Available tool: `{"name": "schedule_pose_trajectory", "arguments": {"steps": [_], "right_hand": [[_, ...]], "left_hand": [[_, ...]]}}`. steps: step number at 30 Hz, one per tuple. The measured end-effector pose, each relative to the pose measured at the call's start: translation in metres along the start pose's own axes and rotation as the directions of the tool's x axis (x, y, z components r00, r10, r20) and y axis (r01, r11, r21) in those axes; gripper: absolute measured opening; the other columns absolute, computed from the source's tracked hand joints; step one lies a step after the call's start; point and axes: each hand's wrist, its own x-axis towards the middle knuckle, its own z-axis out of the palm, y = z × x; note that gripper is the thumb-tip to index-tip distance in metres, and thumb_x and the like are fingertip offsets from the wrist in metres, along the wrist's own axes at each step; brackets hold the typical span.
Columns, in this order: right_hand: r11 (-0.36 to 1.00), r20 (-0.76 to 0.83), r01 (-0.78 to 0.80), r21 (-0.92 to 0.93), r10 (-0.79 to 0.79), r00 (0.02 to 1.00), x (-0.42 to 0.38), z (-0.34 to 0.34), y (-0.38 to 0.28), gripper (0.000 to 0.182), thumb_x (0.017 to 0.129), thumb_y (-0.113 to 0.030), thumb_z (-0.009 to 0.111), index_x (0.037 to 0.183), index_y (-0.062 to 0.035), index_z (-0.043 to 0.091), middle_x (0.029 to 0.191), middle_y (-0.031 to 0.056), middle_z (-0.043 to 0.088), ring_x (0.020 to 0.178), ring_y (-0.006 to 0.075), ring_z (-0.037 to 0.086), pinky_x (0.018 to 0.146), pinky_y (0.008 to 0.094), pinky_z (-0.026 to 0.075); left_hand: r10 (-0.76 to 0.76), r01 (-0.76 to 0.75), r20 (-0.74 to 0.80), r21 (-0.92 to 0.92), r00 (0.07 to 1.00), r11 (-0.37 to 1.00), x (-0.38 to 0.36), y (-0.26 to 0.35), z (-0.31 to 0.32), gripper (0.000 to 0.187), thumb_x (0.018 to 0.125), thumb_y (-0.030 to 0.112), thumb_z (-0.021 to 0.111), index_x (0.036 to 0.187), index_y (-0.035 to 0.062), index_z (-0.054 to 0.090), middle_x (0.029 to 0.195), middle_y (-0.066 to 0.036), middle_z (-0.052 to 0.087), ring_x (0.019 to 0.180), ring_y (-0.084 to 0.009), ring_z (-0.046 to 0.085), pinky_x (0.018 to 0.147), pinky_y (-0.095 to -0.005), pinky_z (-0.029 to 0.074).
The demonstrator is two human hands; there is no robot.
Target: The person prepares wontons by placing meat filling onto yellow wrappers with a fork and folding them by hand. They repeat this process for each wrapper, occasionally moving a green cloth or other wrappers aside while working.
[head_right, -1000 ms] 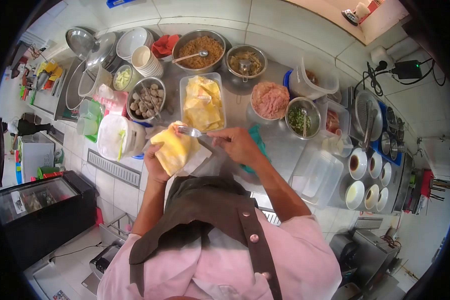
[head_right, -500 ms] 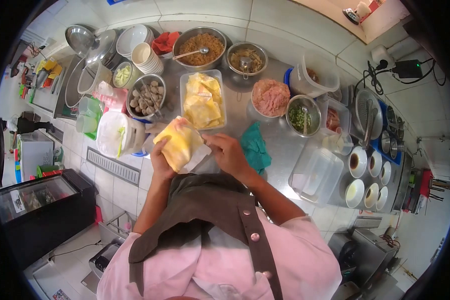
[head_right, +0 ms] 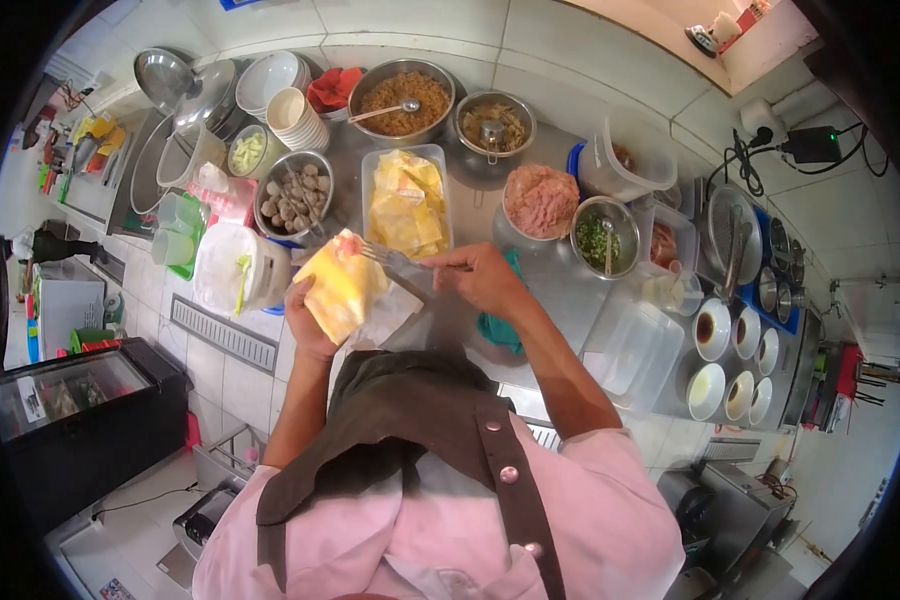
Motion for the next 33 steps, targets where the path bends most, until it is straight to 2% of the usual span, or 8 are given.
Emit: {"name": "schedule_pose_trajectory", "arguments": {"steps": [8, 11, 13, 16, 20, 22, 28, 33], "right_hand": [[0.995, 0.025, 0.077, -0.068, -0.076, 0.997, 0.019, 0.024, 0.016, 0.029, 0.09, 0.002, 0.059, 0.116, -0.0052, 0.071, 0.08, 0.0045, 0.068, 0.074, 0.0106, 0.06, 0.066, 0.026, 0.047], [0.894, -0.128, 0.217, -0.392, -0.287, 0.949, 0.005, 0.043, 0.004, 0.033, 0.085, 0.006, 0.06, 0.113, -0.005, 0.072, 0.086, 0.0109, 0.068, 0.078, 0.0206, 0.065, 0.07, 0.0302, 0.05], [0.704, -0.157, 0.407, -0.582, -0.588, 0.793, 0.003, 0.054, 0.012, 0.037, 0.079, 0.002, 0.062, 0.112, -0.0089, 0.072, 0.086, 0.0102, 0.066, 0.079, 0.0305, 0.065, 0.071, 0.0381, 0.052], [0.599, -0.134, 0.419, -0.682, -0.666, 0.734, 0.004, 0.063, 0.028, 0.041, 0.077, 0.003, 0.062, 0.115, -0.0101, 0.071, 0.089, 0.009, 0.063, 0.083, 0.0289, 0.064, 0.073, 0.0389, 0.053], [0.587, -0.141, 0.365, -0.722, -0.643, 0.753, -0.001, 0.066, 0.038, 0.038, 0.079, 0.002, 0.062, 0.114, -0.0092, 0.07, 0.09, 0.0107, 0.064, 0.085, 0.031, 0.064, 0.074, 0.0386, 0.052], [0.847, -0.191, 0.362, -0.39, -0.459, 0.868, 0.0, 0.066, 0.039, 0.031, 0.085, -0.001, 0.061, 0.114, -0.0059, 0.069, 0.089, 0.0117, 0.065, 0.082, 0.0263, 0.064, 0.072, 0.0353, 0.051], [0.985, -0.255, 0.133, 0.112, -0.101, 0.962, 0.01, 0.041, 0.041, 0.028, 0.09, -0.018, 0.068, 0.112, -0.001, 0.069, 0.084, 0.0099, 0.067, 0.075, 0.0108, 0.058, 0.067, 0.026, 0.047], [1.0, -0.241, 0.024, -0.006, -0.024, 0.97, 0.038, 0.038, 0.023, 0.036, 0.083, -0.026, 0.077, 0.108, -0.0007, 0.07, 0.075, 0.008, 0.066, 0.07, 0.0098, 0.058, 0.066, 0.0275, 0.048]], "left_hand": [[-0.056, 0.059, -0.046, 0.061, 0.997, 0.996, 0.001, 0.001, -0.012, 0.061, 0.088, 0.028, 0.053, 0.142, 0.0008, 0.042, 0.139, -0.019, 0.052, 0.124, -0.0372, 0.054, 0.105, -0.0492, 0.043], [-0.057, 0.059, -0.047, 0.059, 0.997, 0.997, 0.003, 0.003, -0.001, 0.063, 0.088, 0.028, 0.053, 0.142, -0.0026, 0.04, 0.139, -0.019, 0.051, 0.125, -0.0348, 0.053, 0.105, -0.0467, 0.044], [-0.022, 0.023, 0.103, -0.007, 0.994, 1.0, 0.007, 0.0, 0.008, 0.061, 0.09, 0.03, 0.053, 0.142, -0.0002, 0.041, 0.136, -0.019, 0.053, 0.122, -0.0352, 0.056, 0.104, -0.0474, 0.045], [-0.032, 0.032, 0.024, 0.006, 0.999, 0.999, 0.005, -0.005, -0.003, 0.06, 0.09, 0.03, 0.054, 0.142, 0.0007, 0.041, 0.136, -0.019, 0.053, 0.123, -0.0348, 0.055, 0.104, -0.0475, 0.045], [-0.036, 0.037, -0.046, 0.021, 0.998, 0.999, 0.008, -0.016, -0.004, 0.058, 0.093, 0.028, 0.05, 0.143, 0.0007, 0.039, 0.137, -0.018, 0.052, 0.124, -0.0346, 0.054, 0.104, -0.048, 0.045], [0.004, 0.028, -0.175, 0.183, 0.985, 0.983, 0.01, -0.018, -0.005, 0.058, 0.092, 0.028, 0.05, 0.142, 0.0004, 0.039, 0.137, -0.019, 0.052, 0.124, -0.0353, 0.054, 0.104, -0.0489, 0.045], [-0.082, 0.081, -0.104, -0.016, 0.991, 0.997, 0.01, -0.008, -0.013, 0.057, 0.09, 0.024, 0.05, 0.14, 0.0, 0.042, 0.14, -0.02, 0.05, 0.125, -0.0372, 0.053, 0.105, -0.0506, 0.043], [-0.109, 0.114, -0.084, 0.059, 0.99, 0.992, 0.007, -0.015, -0.012, 0.06, 0.09, 0.025, 0.05, 0.143, -0.0009, 0.04, 0.14, -0.02, 0.05, 0.127, -0.0369, 0.052, 0.107, -0.0491, 0.042]]}}
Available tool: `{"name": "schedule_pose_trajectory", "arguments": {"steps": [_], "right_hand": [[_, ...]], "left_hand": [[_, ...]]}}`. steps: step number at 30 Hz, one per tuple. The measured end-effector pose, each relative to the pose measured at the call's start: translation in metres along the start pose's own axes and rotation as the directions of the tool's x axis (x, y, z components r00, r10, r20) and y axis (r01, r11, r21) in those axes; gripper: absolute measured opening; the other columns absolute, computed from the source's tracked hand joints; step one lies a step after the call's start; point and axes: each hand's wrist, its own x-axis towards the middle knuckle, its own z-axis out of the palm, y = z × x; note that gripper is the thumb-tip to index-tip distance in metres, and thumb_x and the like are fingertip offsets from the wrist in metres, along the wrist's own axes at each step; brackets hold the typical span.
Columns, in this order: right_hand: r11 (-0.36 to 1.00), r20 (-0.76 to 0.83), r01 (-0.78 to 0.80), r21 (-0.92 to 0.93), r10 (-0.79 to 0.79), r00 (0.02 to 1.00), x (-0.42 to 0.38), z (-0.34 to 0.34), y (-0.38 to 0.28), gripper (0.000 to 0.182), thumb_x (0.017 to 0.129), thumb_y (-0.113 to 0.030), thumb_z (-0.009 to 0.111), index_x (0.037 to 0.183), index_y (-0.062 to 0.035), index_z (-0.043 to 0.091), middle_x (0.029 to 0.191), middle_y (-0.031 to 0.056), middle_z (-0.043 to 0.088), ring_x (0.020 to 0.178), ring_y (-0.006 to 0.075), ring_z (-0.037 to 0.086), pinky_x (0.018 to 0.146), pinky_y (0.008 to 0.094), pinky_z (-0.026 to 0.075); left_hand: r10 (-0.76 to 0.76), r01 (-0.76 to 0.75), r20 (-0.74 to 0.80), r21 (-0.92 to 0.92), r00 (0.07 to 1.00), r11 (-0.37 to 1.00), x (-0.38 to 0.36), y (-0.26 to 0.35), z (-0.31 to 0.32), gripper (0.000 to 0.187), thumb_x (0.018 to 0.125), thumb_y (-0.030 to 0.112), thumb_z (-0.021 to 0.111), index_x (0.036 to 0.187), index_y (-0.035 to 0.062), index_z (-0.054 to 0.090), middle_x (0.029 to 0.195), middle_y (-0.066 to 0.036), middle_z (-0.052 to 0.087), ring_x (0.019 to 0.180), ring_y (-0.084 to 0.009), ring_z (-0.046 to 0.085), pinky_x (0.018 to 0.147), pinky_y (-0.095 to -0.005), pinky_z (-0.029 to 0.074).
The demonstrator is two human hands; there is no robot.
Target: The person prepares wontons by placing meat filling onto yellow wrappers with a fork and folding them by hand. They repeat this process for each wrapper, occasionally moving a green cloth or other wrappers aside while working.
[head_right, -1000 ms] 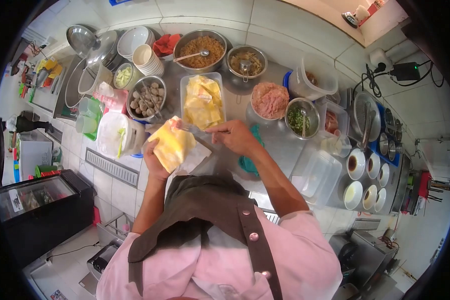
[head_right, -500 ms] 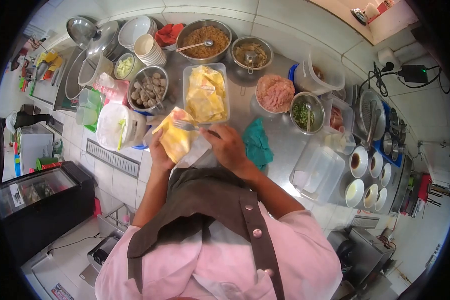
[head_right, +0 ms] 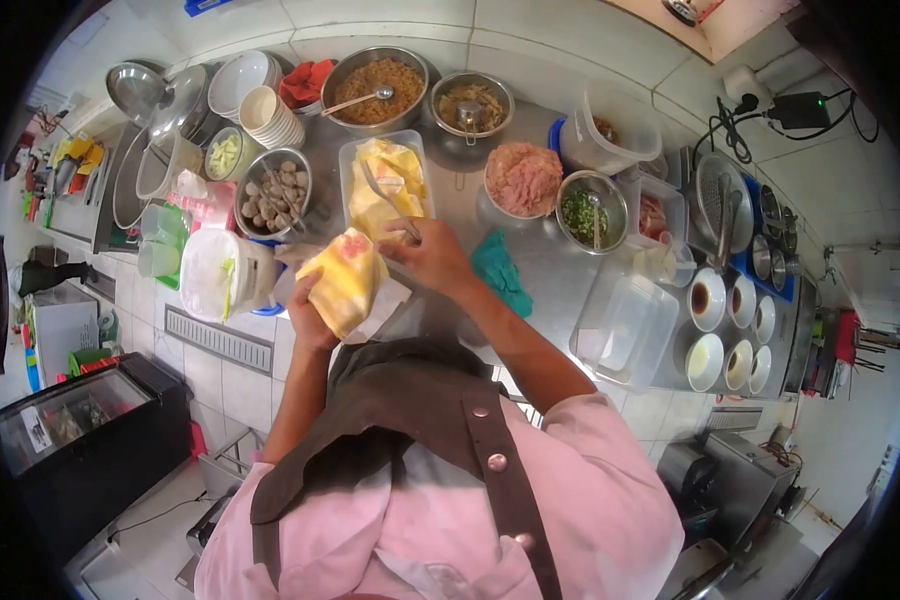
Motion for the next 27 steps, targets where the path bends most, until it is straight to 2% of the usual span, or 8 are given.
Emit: {"name": "schedule_pose_trajectory", "arguments": {"steps": [8, 13, 16, 17, 18, 24, 25, 27], "right_hand": [[0.963, -0.099, 0.24, -0.124, -0.252, 0.963, 0.005, 0.027, 0.004, 0.026, 0.081, -0.021, 0.078, 0.099, -0.0036, 0.072, 0.079, 0.0105, 0.067, 0.073, 0.0212, 0.066, 0.066, 0.033, 0.05], [0.64, -0.028, 0.552, -0.534, -0.666, 0.745, -0.011, 0.031, -0.006, 0.02, 0.079, -0.011, 0.074, 0.098, -0.0136, 0.073, 0.098, 0.0059, 0.066, 0.078, 0.0246, 0.068, 0.064, 0.0347, 0.055], [0.535, 0.12, 0.633, -0.56, -0.703, 0.701, -0.015, 0.032, -0.005, 0.022, 0.078, -0.01, 0.072, 0.099, -0.0168, 0.073, 0.106, 0.004, 0.064, 0.077, 0.0225, 0.068, 0.063, 0.0344, 0.056], [0.511, 0.135, 0.666, -0.544, -0.73, 0.67, -0.016, 0.034, -0.002, 0.026, 0.079, -0.009, 0.071, 0.104, -0.0165, 0.072, 0.108, 0.0035, 0.064, 0.08, 0.0223, 0.068, 0.064, 0.0335, 0.056], [0.539, 0.142, 0.649, -0.537, -0.7, 0.7, -0.018, 0.034, -0.003, 0.026, 0.079, -0.009, 0.071, 0.104, -0.0165, 0.072, 0.108, 0.0035, 0.064, 0.08, 0.0223, 0.068, 0.064, 0.0335, 0.056], [0.526, 0.255, 0.703, -0.478, -0.683, 0.684, -0.017, 0.032, -0.004, 0.028, 0.085, -0.006, 0.065, 0.112, -0.0135, 0.069, 0.115, 0.004, 0.064, 0.09, 0.0235, 0.068, 0.068, 0.0336, 0.056], [0.521, 0.258, 0.708, -0.477, -0.686, 0.68, -0.016, 0.033, -0.005, 0.028, 0.085, -0.006, 0.065, 0.112, -0.0135, 0.069, 0.115, 0.004, 0.064, 0.09, 0.0235, 0.068, 0.068, 0.0336, 0.056], [0.635, 0.217, 0.68, -0.367, -0.653, 0.726, -0.02, 0.032, -0.005, 0.026, 0.087, -0.006, 0.064, 0.111, -0.0122, 0.069, 0.111, 0.0072, 0.064, 0.089, 0.0252, 0.067, 0.07, 0.0344, 0.055]], "left_hand": [[0.023, -0.022, -0.017, 0.055, 1.0, 0.998, -0.003, -0.001, 0.002, 0.06, 0.09, 0.024, 0.049, 0.144, 0.0001, 0.04, 0.141, -0.02, 0.05, 0.127, -0.0356, 0.052, 0.108, -0.047, 0.041], [0.044, -0.048, -0.057, -0.082, 0.997, 0.995, 0.003, -0.005, -0.001, 0.055, 0.091, 0.027, 0.05, 0.137, -0.0039, 0.045, 0.134, -0.021, 0.055, 0.122, -0.036, 0.055, 0.106, -0.0481, 0.043], [0.034, -0.035, -0.095, -0.005, 0.995, 0.999, 0.003, -0.005, -0.003, 0.054, 0.092, 0.028, 0.049, 0.136, -0.0032, 0.047, 0.13, -0.02, 0.058, 0.118, -0.0354, 0.058, 0.104, -0.0479, 0.045], [0.016, -0.013, 0.072, -0.034, 0.997, 0.999, 0.006, -0.007, -0.018, 0.052, 0.093, 0.028, 0.048, 0.134, -0.0028, 0.048, 0.128, -0.019, 0.059, 0.113, -0.0341, 0.061, 0.102, -0.0472, 0.047], [-0.044, 0.039, -0.049, -0.093, 0.998, 0.995, 0.0, -0.005, -0.003, 0.049, 0.093, 0.027, 0.047, 0.132, -0.003, 0.049, 0.125, -0.02, 0.06, 0.111, -0.0328, 0.062, 0.1, -0.0459, 0.048], [0.016, 0.008, -0.157, 0.149, 0.987, 0.989, -0.004, -0.008, 0.013, 0.044, 0.094, 0.025, 0.055, 0.129, -0.002, 0.05, 0.12, -0.017, 0.061, 0.109, -0.0299, 0.063, 0.096, -0.0422, 0.051], [-0.03, 0.04, -0.144, 0.068, 0.989, 0.997, -0.002, -0.009, 0.012, 0.044, 0.093, 0.022, 0.059, 0.128, -0.0018, 0.05, 0.118, -0.015, 0.062, 0.106, -0.0277, 0.064, 0.094, -0.0396, 0.052], [-0.037, 0.051, -0.157, 0.088, 0.987, 0.995, 0.001, -0.01, 0.005, 0.043, 0.093, 0.021, 0.06, 0.128, -0.0015, 0.051, 0.117, -0.015, 0.063, 0.104, -0.027, 0.065, 0.092, -0.0388, 0.053]]}}
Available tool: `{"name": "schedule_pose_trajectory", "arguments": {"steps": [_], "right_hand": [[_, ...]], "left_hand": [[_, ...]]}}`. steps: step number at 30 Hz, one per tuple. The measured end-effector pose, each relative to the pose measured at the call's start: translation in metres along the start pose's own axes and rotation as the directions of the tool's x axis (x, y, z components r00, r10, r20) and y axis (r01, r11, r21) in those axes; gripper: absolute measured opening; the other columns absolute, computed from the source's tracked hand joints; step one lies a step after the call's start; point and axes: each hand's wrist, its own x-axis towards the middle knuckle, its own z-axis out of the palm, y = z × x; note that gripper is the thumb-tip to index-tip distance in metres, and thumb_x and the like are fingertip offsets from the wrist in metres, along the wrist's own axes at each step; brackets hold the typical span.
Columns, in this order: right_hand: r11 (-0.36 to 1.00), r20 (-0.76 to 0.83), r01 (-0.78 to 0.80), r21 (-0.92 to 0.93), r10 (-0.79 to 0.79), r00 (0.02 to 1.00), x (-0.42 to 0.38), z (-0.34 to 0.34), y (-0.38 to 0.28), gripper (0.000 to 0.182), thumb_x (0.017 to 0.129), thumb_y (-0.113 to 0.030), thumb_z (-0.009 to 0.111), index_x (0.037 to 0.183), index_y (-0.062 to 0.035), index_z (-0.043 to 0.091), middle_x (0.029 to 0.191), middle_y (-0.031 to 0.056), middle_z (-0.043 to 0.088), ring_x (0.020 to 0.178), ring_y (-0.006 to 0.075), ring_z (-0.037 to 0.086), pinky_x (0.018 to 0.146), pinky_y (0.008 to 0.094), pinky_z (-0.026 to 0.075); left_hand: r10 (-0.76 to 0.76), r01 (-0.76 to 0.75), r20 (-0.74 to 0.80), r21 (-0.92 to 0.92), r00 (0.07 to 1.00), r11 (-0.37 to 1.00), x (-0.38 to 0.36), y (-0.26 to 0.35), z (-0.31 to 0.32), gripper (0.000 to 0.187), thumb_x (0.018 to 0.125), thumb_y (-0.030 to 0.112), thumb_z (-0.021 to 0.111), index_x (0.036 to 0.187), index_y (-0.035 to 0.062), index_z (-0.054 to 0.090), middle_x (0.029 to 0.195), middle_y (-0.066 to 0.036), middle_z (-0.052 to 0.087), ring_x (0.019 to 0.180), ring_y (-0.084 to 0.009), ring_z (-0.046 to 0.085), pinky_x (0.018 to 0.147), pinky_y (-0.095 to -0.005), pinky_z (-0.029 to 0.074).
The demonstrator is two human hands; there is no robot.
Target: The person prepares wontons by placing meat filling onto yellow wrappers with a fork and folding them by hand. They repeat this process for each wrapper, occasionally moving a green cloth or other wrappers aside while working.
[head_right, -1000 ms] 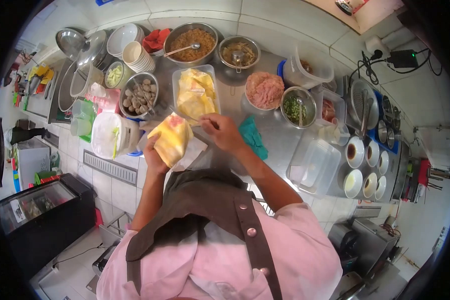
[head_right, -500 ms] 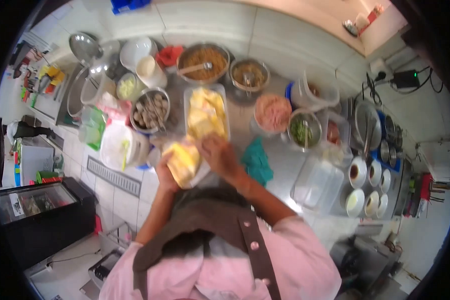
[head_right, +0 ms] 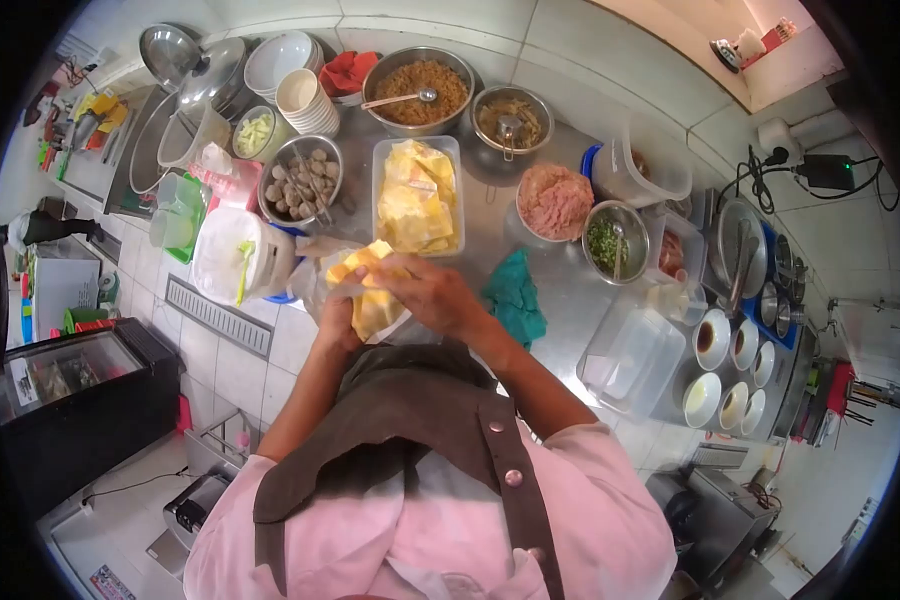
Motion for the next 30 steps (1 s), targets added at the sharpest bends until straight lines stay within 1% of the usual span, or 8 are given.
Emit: {"name": "schedule_pose_trajectory", "arguments": {"steps": [3, 6, 9, 11, 16, 22, 27, 30], "right_hand": [[0.947, -0.117, -0.248, 0.206, 0.275, 0.954, 0.001, -0.001, 0.001, 0.025, 0.085, -0.013, 0.071, 0.109, -0.0061, 0.07, 0.097, 0.0113, 0.067, 0.081, 0.0267, 0.066, 0.07, 0.0332, 0.053], [0.857, -0.035, -0.462, 0.227, 0.481, 0.876, 0.009, -0.006, 0.009, 0.029, 0.082, -0.021, 0.076, 0.104, -0.0039, 0.07, 0.091, 0.0136, 0.066, 0.079, 0.0269, 0.064, 0.069, 0.0341, 0.051], [0.891, 0.161, -0.451, 0.047, 0.438, 0.884, 0.011, -0.004, 0.015, 0.032, 0.078, -0.025, 0.078, 0.1, -0.0031, 0.07, 0.089, 0.0143, 0.066, 0.079, 0.0291, 0.065, 0.07, 0.0366, 0.051], [0.894, 0.145, -0.447, 0.038, 0.438, 0.887, 0.007, 0.006, 0.019, 0.032, 0.077, -0.025, 0.079, 0.098, -0.0031, 0.069, 0.088, 0.0143, 0.066, 0.079, 0.03, 0.065, 0.071, 0.0373, 0.051], [0.867, 0.2, -0.497, 0.025, 0.483, 0.853, 0.016, 0.013, 0.013, 0.028, 0.076, -0.022, 0.078, 0.092, -0.0027, 0.066, 0.086, 0.0142, 0.068, 0.08, 0.0316, 0.066, 0.073, 0.0378, 0.051], [0.914, 0.205, -0.402, 0.042, 0.386, 0.899, 0.037, 0.016, 0.017, 0.028, 0.076, -0.02, 0.078, 0.091, -0.0032, 0.063, 0.084, 0.0131, 0.067, 0.079, 0.0285, 0.066, 0.072, 0.037, 0.051], [0.887, 0.235, -0.386, 0.252, 0.331, 0.914, 0.077, 0.001, 0.049, 0.024, 0.075, -0.017, 0.08, 0.082, -0.0026, 0.062, 0.079, 0.0103, 0.064, 0.073, 0.0209, 0.062, 0.07, 0.0343, 0.049], [0.937, 0.012, -0.323, 0.132, 0.325, 0.946, 0.102, -0.01, 0.096, 0.025, 0.075, -0.02, 0.081, 0.081, -0.0025, 0.063, 0.078, 0.0095, 0.065, 0.072, 0.0198, 0.061, 0.069, 0.0341, 0.049]], "left_hand": [[0.008, -0.004, -0.045, 0.086, 0.999, 0.996, -0.002, -0.001, 0.006, 0.041, 0.092, 0.018, 0.061, 0.127, -0.0014, 0.052, 0.114, -0.014, 0.064, 0.101, -0.0257, 0.066, 0.088, -0.0374, 0.055], [0.058, -0.05, -0.034, 0.205, 0.998, 0.978, -0.002, -0.003, 0.007, 0.039, 0.092, 0.015, 0.062, 0.125, -0.0017, 0.052, 0.113, -0.014, 0.064, 0.099, -0.0251, 0.066, 0.085, -0.0374, 0.055], [0.105, -0.1, -0.001, 0.292, 0.994, 0.951, 0.002, -0.01, 0.003, 0.039, 0.092, 0.013, 0.062, 0.126, -0.002, 0.052, 0.112, -0.014, 0.064, 0.099, -0.0249, 0.066, 0.084, -0.0375, 0.056], [0.128, -0.117, -0.013, 0.327, 0.992, 0.938, 0.0, -0.012, 0.001, 0.039, 0.092, 0.013, 0.063, 0.126, -0.0022, 0.052, 0.112, -0.014, 0.064, 0.098, -0.0247, 0.066, 0.084, -0.0372, 0.056], [0.015, -0.01, -0.069, 0.081, 0.997, 0.997, -0.007, -0.011, -0.015, 0.048, 0.1, 0.035, 0.052, 0.133, 0.0008, 0.049, 0.123, -0.015, 0.061, 0.108, -0.0269, 0.064, 0.092, -0.0393, 0.053], [0.085, -0.09, -0.071, -0.075, 0.994, 0.993, -0.014, -0.001, -0.015, 0.066, 0.099, 0.056, 0.04, 0.137, 0.0023, 0.046, 0.131, -0.016, 0.058, 0.116, -0.0301, 0.06, 0.1, -0.0446, 0.048], [0.128, -0.135, -0.051, -0.178, 0.991, 0.975, -0.011, 0.004, -0.027, 0.063, 0.098, 0.05, 0.043, 0.138, 0.0014, 0.046, 0.133, -0.017, 0.057, 0.117, -0.0318, 0.06, 0.101, -0.0455, 0.047], [0.106, -0.113, -0.044, -0.208, 0.993, 0.972, -0.008, 0.0, -0.044, 0.058, 0.097, 0.042, 0.047, 0.137, 0.0006, 0.047, 0.131, -0.018, 0.059, 0.116, -0.0328, 0.061, 0.101, -0.046, 0.048]]}}
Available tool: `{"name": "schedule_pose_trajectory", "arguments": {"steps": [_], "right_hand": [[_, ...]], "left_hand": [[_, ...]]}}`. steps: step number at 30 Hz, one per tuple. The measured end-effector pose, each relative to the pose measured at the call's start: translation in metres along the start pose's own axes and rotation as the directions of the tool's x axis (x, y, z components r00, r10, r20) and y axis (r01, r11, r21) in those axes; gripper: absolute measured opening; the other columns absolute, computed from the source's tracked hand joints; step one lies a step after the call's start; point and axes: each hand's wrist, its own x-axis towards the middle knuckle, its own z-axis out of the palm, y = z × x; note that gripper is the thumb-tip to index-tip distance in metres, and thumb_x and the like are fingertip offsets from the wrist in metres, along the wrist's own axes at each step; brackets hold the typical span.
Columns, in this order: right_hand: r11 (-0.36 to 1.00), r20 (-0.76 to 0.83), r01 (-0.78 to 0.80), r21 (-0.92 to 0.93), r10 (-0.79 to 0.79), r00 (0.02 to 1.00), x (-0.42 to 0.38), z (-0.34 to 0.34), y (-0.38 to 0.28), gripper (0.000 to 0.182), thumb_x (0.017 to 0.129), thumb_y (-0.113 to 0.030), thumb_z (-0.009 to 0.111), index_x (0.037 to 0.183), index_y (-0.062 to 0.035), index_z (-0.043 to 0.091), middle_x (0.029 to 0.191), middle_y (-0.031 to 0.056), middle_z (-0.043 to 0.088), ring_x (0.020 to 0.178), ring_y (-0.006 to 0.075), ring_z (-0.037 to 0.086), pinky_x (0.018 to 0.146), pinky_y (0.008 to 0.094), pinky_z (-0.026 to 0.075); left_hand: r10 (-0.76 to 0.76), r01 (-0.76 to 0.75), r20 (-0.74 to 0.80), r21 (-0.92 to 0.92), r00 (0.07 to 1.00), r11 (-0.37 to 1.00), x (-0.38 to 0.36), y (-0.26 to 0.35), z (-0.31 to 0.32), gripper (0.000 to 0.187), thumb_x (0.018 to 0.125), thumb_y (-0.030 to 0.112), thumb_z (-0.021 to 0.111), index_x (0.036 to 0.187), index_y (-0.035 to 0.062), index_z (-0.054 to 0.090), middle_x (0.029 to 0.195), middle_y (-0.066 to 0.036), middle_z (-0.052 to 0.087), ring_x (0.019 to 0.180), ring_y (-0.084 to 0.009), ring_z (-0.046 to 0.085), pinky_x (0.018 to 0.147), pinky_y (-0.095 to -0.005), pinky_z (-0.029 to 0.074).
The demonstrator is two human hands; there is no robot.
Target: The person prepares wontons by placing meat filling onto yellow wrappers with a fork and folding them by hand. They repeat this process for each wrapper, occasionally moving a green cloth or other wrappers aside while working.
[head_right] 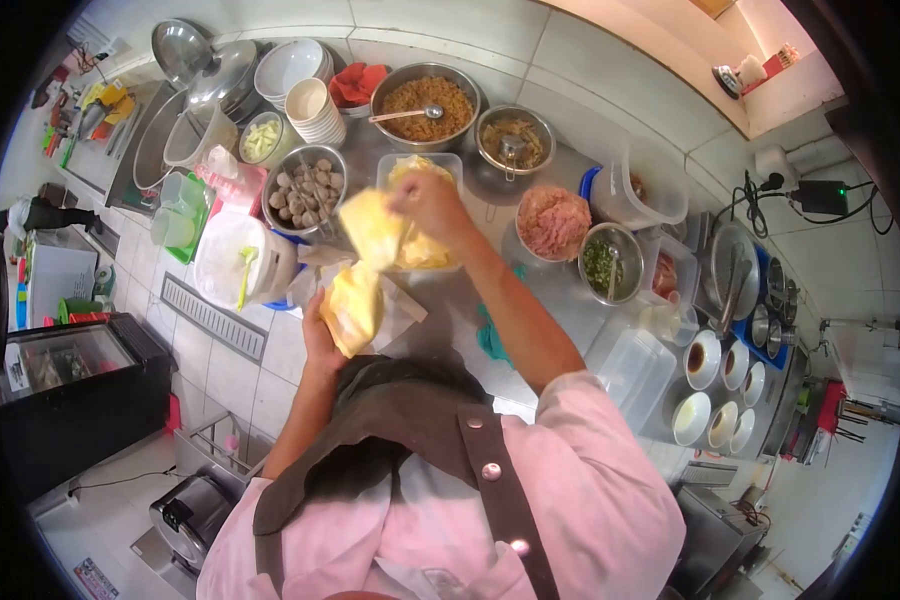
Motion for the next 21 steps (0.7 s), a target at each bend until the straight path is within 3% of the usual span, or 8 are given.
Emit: {"name": "schedule_pose_trajectory", "arguments": {"steps": [5, 7, 10, 14, 17, 19, 20, 21], "right_hand": [[0.961, -0.27, -0.186, -0.204, 0.128, 0.954, 0.003, -0.044, 0.036, 0.027, 0.081, -0.024, 0.078, 0.087, -0.0013, 0.066, 0.076, 0.0081, 0.066, 0.069, 0.0159, 0.06, 0.067, 0.0331, 0.049], [0.957, -0.277, -0.24, 0.166, 0.278, 0.92, -0.026, -0.051, 0.05, 0.033, 0.09, -0.033, 0.071, 0.09, -0.0008, 0.067, 0.072, 0.0081, 0.064, 0.066, 0.0142, 0.057, 0.064, 0.0321, 0.047], [0.89, -0.33, -0.338, 0.306, 0.432, 0.839, -0.091, -0.044, 0.059, 0.044, 0.097, -0.044, 0.059, 0.091, -0.0027, 0.071, 0.069, 0.0032, 0.06, 0.063, 0.0118, 0.051, 0.06, 0.0308, 0.043], [0.837, -0.292, -0.445, 0.319, 0.533, 0.794, -0.156, -0.032, 0.065, 0.041, 0.099, -0.041, 0.057, 0.087, -0.0035, 0.068, 0.066, 0.0011, 0.057, 0.063, 0.0104, 0.05, 0.059, 0.0314, 0.042], [0.866, -0.357, -0.392, 0.31, 0.488, 0.796, -0.151, -0.017, 0.066, 0.038, 0.097, -0.038, 0.059, 0.081, -0.0029, 0.062, 0.062, 0.0045, 0.053, 0.059, 0.017, 0.05, 0.059, 0.0322, 0.042], [0.899, -0.288, -0.426, -0.105, 0.382, 0.878, -0.116, -0.024, 0.045, 0.032, 0.09, -0.031, 0.064, 0.078, -0.0022, 0.057, 0.063, 0.0127, 0.054, 0.06, 0.0297, 0.053, 0.059, 0.0373, 0.044], [0.901, -0.29, -0.42, -0.108, 0.376, 0.88, -0.095, -0.021, 0.05, 0.032, 0.09, -0.031, 0.064, 0.078, -0.0022, 0.057, 0.063, 0.0127, 0.054, 0.06, 0.0297, 0.053, 0.059, 0.0373, 0.044], [0.935, -0.279, -0.267, -0.233, 0.198, 0.939, -0.073, -0.016, 0.058, 0.03, 0.087, -0.029, 0.064, 0.077, -0.002, 0.057, 0.065, 0.0165, 0.056, 0.062, 0.035, 0.054, 0.059, 0.0413, 0.045]], "left_hand": [[-0.006, 0.006, -0.021, 0.0, 1.0, 1.0, 0.0, -0.001, -0.007, 0.05, 0.092, 0.029, 0.055, 0.133, -0.0005, 0.05, 0.125, -0.017, 0.062, 0.112, -0.0334, 0.063, 0.097, -0.0463, 0.05], [0.016, -0.009, -0.079, 0.093, 0.997, 0.996, -0.003, 0.0, -0.012, 0.046, 0.089, 0.02, 0.058, 0.129, -0.0008, 0.052, 0.122, -0.017, 0.063, 0.109, -0.0338, 0.064, 0.094, -0.0468, 0.052], [0.009, -0.001, -0.079, 0.108, 0.997, 0.994, 0.002, -0.001, -0.016, 0.05, 0.084, 0.011, 0.057, 0.131, -0.0026, 0.049, 0.124, -0.019, 0.061, 0.111, -0.0361, 0.062, 0.094, -0.0485, 0.052], [-0.017, 0.022, -0.037, 0.119, 0.999, 0.993, 0.008, -0.007, -0.006, 0.054, 0.081, 0.009, 0.056, 0.133, -0.004, 0.047, 0.127, -0.02, 0.058, 0.113, -0.0376, 0.06, 0.096, -0.0487, 0.052], [-0.051, 0.054, -0.024, 0.144, 0.998, 0.988, 0.013, -0.008, -0.003, 0.054, 0.081, 0.01, 0.056, 0.133, -0.0038, 0.047, 0.126, -0.02, 0.059, 0.112, -0.0376, 0.061, 0.096, -0.0482, 0.052], [-0.07, 0.072, -0.015, 0.154, 0.997, 0.986, 0.017, -0.012, -0.005, 0.055, 0.081, 0.01, 0.057, 0.133, -0.0036, 0.047, 0.126, -0.019, 0.059, 0.112, -0.0377, 0.061, 0.096, -0.0481, 0.052], [-0.057, 0.063, -0.039, 0.176, 0.998, 0.982, 0.019, -0.014, -0.005, 0.055, 0.081, 0.011, 0.057, 0.134, -0.0028, 0.047, 0.126, -0.019, 0.059, 0.112, -0.0373, 0.061, 0.095, -0.0483, 0.052], [-0.039, 0.051, -0.065, 0.197, 0.997, 0.979, 0.019, -0.015, -0.004, 0.055, 0.082, 0.011, 0.057, 0.134, -0.002, 0.047, 0.126, -0.019, 0.059, 0.112, -0.037, 0.061, 0.095, -0.0486, 0.052]]}}
